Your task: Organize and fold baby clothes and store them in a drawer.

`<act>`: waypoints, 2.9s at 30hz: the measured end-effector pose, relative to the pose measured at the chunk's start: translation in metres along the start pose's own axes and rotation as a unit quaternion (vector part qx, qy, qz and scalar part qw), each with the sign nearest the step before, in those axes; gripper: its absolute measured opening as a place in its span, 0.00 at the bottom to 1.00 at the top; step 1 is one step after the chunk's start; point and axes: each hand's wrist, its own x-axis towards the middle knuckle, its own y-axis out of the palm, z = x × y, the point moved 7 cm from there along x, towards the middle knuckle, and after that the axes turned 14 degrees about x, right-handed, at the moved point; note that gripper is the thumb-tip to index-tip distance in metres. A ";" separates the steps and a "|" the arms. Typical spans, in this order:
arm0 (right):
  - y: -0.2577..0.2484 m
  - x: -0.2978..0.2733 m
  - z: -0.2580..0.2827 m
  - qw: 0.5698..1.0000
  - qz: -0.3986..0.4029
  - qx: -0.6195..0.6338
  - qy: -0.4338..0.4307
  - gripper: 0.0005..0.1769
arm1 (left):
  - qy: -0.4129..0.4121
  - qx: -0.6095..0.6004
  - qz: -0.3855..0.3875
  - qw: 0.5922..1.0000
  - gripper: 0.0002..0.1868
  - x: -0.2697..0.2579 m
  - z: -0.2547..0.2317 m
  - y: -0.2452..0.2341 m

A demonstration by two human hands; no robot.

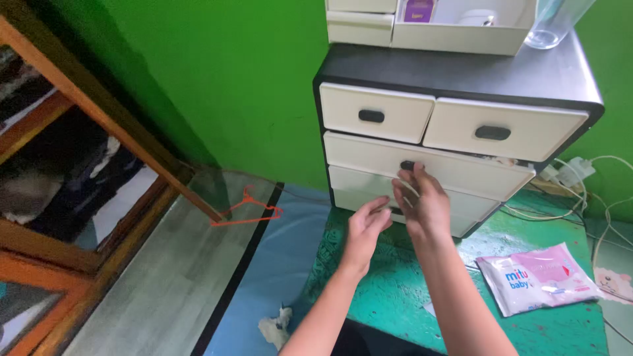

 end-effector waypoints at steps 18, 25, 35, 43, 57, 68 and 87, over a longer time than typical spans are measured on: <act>-0.021 -0.083 -0.017 0.995 0.014 -0.021 -0.099 0.12 | -0.114 -0.200 -0.064 0.971 0.34 -0.017 -0.032 0.031; -0.051 -0.113 0.020 0.969 0.068 -0.232 -0.050 0.21 | -0.123 -0.085 -0.176 0.973 0.52 -0.035 -0.074 -0.011; -0.054 -0.095 0.128 0.970 -0.095 -0.121 -0.190 0.37 | -0.148 -0.123 -0.137 0.972 0.43 0.027 -0.060 -0.041; -0.079 -0.083 0.109 0.992 -0.029 -0.044 -0.113 0.31 | -0.145 -0.128 -0.137 0.971 0.29 0.011 -0.073 -0.042; -0.073 -0.128 0.108 0.990 -0.041 -0.057 -0.126 0.24 | -0.147 -0.161 -0.142 0.965 0.23 -0.026 -0.041 -0.060; -0.112 -0.131 0.093 0.994 -0.061 -0.038 -0.085 0.23 | -0.171 -0.142 -0.152 0.963 0.27 -0.051 -0.072 -0.062; -0.180 -0.134 0.130 0.879 -0.033 -0.373 -0.296 0.41 | 0.123 0.258 -0.283 0.915 0.62 -0.102 -0.101 -0.100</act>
